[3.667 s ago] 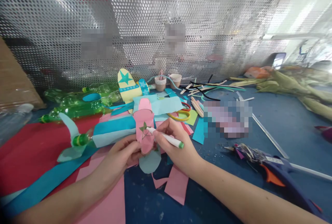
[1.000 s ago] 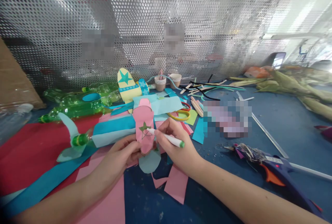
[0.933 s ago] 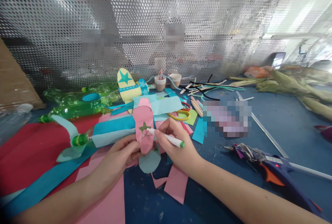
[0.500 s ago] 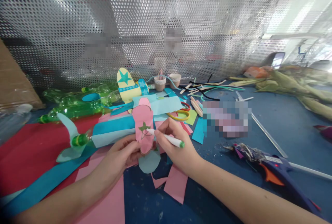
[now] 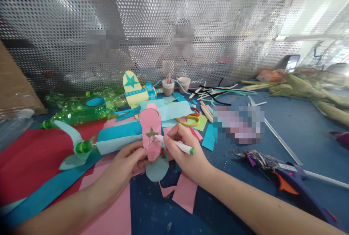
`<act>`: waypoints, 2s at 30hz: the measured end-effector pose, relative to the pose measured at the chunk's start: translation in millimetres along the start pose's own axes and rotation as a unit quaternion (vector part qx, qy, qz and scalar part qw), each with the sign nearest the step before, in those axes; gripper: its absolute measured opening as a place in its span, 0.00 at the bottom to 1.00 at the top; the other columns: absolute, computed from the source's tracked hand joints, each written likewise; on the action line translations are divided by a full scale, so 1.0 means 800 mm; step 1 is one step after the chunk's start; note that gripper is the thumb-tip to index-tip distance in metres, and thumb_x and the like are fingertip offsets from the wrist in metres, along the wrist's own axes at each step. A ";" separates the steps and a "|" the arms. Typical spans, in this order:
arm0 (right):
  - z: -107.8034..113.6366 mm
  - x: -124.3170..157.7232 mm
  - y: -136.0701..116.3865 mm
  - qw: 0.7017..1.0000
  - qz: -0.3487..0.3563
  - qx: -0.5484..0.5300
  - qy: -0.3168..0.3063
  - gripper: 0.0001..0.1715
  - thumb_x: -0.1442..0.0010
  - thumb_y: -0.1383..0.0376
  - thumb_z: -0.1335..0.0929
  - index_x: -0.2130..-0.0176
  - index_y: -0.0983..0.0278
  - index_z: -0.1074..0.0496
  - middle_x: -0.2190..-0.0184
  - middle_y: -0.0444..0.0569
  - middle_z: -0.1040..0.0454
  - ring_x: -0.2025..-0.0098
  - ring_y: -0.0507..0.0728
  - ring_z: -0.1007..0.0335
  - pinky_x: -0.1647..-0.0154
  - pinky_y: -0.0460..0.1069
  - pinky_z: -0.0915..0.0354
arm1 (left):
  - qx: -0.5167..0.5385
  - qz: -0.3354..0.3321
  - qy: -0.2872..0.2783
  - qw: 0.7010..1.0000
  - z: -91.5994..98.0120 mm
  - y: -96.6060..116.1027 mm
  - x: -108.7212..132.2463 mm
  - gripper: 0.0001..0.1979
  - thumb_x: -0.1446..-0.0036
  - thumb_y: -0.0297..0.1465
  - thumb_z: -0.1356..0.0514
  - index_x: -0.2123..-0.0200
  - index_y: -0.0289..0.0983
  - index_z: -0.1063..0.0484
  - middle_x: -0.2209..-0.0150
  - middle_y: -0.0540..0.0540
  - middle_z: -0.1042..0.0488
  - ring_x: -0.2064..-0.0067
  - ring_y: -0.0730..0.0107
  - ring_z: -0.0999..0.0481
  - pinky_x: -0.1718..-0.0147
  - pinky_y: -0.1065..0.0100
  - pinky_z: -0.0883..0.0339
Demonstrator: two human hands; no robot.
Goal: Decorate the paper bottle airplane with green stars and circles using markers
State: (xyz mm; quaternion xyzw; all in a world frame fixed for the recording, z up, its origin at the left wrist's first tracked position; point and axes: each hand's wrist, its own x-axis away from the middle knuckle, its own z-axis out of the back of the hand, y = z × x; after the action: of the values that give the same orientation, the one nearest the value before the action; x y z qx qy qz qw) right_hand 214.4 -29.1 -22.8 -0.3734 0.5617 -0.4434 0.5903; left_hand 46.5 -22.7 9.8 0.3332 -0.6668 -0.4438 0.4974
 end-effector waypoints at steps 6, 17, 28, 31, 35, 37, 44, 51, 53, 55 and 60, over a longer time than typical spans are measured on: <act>0.000 0.000 -0.001 1.000 0.005 0.018 0.003 0.13 0.36 0.60 0.34 0.72 0.60 0.39 0.78 0.41 0.33 0.75 0.52 0.36 0.74 0.47 0.39 | -0.001 0.002 0.007 1.000 0.000 0.002 0.002 0.09 0.55 0.38 0.34 0.74 0.38 0.24 0.72 0.50 0.24 0.67 0.68 0.26 0.66 0.70 0.36; 0.000 0.001 0.003 1.000 -0.003 0.004 -0.002 0.12 0.36 0.60 0.34 0.70 0.60 0.38 0.77 0.42 0.33 0.74 0.52 0.36 0.73 0.47 0.38 | -0.017 0.021 0.009 1.000 0.002 0.001 0.000 0.12 0.52 0.38 0.35 0.65 0.38 0.21 0.67 0.47 0.19 0.61 0.62 0.22 0.62 0.68 0.35; 0.001 0.001 0.000 1.000 0.002 0.018 0.004 0.12 0.35 0.60 0.34 0.70 0.60 0.38 0.77 0.42 0.32 0.75 0.53 0.35 0.72 0.48 0.38 | -0.017 0.004 0.000 1.000 0.001 0.000 0.001 0.10 0.52 0.38 0.36 0.72 0.38 0.24 0.69 0.47 0.22 0.64 0.63 0.24 0.65 0.68 0.37; 0.001 0.000 -0.001 1.000 0.003 0.014 0.006 0.12 0.36 0.60 0.34 0.71 0.60 0.39 0.77 0.42 0.32 0.75 0.52 0.35 0.73 0.48 0.38 | -0.019 0.006 0.002 1.000 0.001 0.001 0.002 0.09 0.52 0.38 0.36 0.73 0.38 0.25 0.70 0.48 0.23 0.65 0.64 0.25 0.64 0.67 0.36; 0.000 0.000 0.000 1.000 -0.001 0.016 0.008 0.12 0.37 0.61 0.34 0.71 0.60 0.39 0.78 0.42 0.32 0.75 0.52 0.35 0.73 0.47 0.38 | -0.013 0.003 0.003 1.000 0.001 0.001 0.002 0.08 0.52 0.37 0.36 0.73 0.38 0.25 0.72 0.50 0.24 0.66 0.67 0.26 0.64 0.68 0.36; 0.000 0.000 -0.001 1.000 -0.002 0.014 0.007 0.12 0.37 0.61 0.34 0.71 0.60 0.39 0.78 0.41 0.33 0.76 0.52 0.35 0.73 0.47 0.38 | -0.009 0.002 0.002 1.000 0.000 0.000 0.002 0.08 0.53 0.37 0.35 0.74 0.38 0.25 0.72 0.50 0.25 0.66 0.67 0.26 0.64 0.69 0.36; 0.001 0.000 -0.009 0.999 0.017 0.020 0.029 0.13 0.37 0.61 0.35 0.72 0.59 0.39 0.78 0.41 0.33 0.76 0.52 0.35 0.73 0.48 0.38 | 0.000 -0.011 0.008 1.000 -0.002 0.002 0.004 0.08 0.51 0.36 0.36 0.74 0.37 0.25 0.73 0.49 0.25 0.67 0.67 0.27 0.67 0.70 0.35; 0.001 0.002 -0.008 0.999 0.037 0.017 -0.020 0.07 0.39 0.66 0.33 0.69 0.60 0.36 0.76 0.40 0.34 0.76 0.51 0.37 0.75 0.46 0.41 | 0.010 -0.012 0.012 1.000 -0.001 0.002 0.004 0.07 0.53 0.35 0.36 0.75 0.38 0.25 0.73 0.49 0.25 0.67 0.67 0.26 0.64 0.67 0.33; 0.001 0.002 -0.005 0.999 0.032 0.012 -0.020 0.07 0.39 0.66 0.33 0.68 0.60 0.37 0.76 0.41 0.34 0.75 0.51 0.36 0.75 0.46 0.40 | 0.011 -0.012 0.011 1.000 -0.001 0.001 0.003 0.06 0.53 0.35 0.36 0.74 0.38 0.24 0.73 0.49 0.25 0.67 0.66 0.26 0.64 0.67 0.34; 0.000 0.001 -0.003 1.000 0.022 0.003 -0.018 0.07 0.38 0.65 0.33 0.68 0.60 0.37 0.75 0.41 0.34 0.74 0.51 0.36 0.74 0.46 0.39 | 0.008 -0.005 0.010 1.000 0.000 0.000 0.003 0.07 0.53 0.35 0.36 0.72 0.38 0.23 0.73 0.49 0.25 0.68 0.67 0.26 0.65 0.67 0.34; -0.002 0.000 0.000 1.000 0.012 -0.004 -0.015 0.10 0.39 0.62 0.33 0.70 0.60 0.39 0.76 0.40 0.35 0.75 0.51 0.36 0.74 0.46 0.38 | 0.009 -0.013 0.005 1.000 0.000 -0.002 0.001 0.10 0.53 0.36 0.35 0.68 0.37 0.21 0.72 0.48 0.24 0.67 0.66 0.27 0.64 0.67 0.34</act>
State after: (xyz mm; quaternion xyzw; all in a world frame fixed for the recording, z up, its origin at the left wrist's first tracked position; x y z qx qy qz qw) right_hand 213.1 -29.4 -23.0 -0.3754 0.5588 -0.4288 0.6025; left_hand 46.2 -24.2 9.0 0.3486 -0.6638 -0.4422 0.4923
